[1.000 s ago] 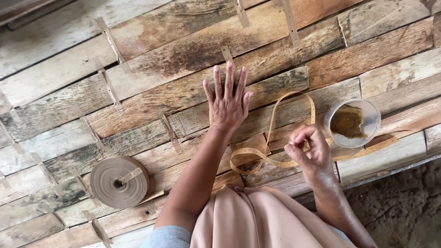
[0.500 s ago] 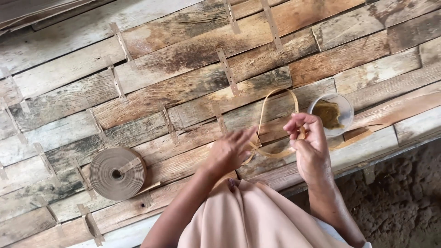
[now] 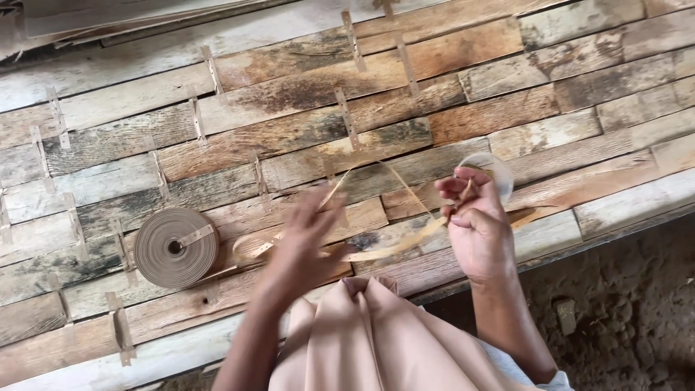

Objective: The person applies adhesive from a small container onto a perforated tape and presses the tape onto a wooden plank surface. The person repeats this process multiple times, attaching several strips of tape to the planks.

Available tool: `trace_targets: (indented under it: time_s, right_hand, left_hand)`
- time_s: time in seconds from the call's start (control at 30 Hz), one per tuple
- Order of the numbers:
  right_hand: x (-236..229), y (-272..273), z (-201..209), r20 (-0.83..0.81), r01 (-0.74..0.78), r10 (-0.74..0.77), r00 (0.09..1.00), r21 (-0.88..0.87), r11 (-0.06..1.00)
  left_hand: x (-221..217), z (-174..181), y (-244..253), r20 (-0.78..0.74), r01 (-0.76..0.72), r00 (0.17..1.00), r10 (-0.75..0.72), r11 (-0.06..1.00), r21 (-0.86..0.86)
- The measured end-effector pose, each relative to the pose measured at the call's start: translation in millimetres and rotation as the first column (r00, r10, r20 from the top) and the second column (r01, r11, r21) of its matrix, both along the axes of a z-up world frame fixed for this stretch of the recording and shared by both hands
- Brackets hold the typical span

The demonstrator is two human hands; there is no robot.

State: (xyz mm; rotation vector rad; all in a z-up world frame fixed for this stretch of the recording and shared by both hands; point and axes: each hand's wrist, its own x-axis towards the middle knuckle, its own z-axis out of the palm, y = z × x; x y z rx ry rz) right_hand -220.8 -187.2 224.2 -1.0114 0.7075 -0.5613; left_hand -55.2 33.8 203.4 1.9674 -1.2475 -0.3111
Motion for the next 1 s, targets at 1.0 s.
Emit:
trace_targets:
  time_s: [1.0]
  right_hand:
    - [-101, -179, -171, -0.892, -0.831, 0.000, 0.451, -0.420, -0.366]
  left_hand:
    - [-140, -144, -249, -0.924, -0.023, 0.079, 0.374, 0.928, 0.373]
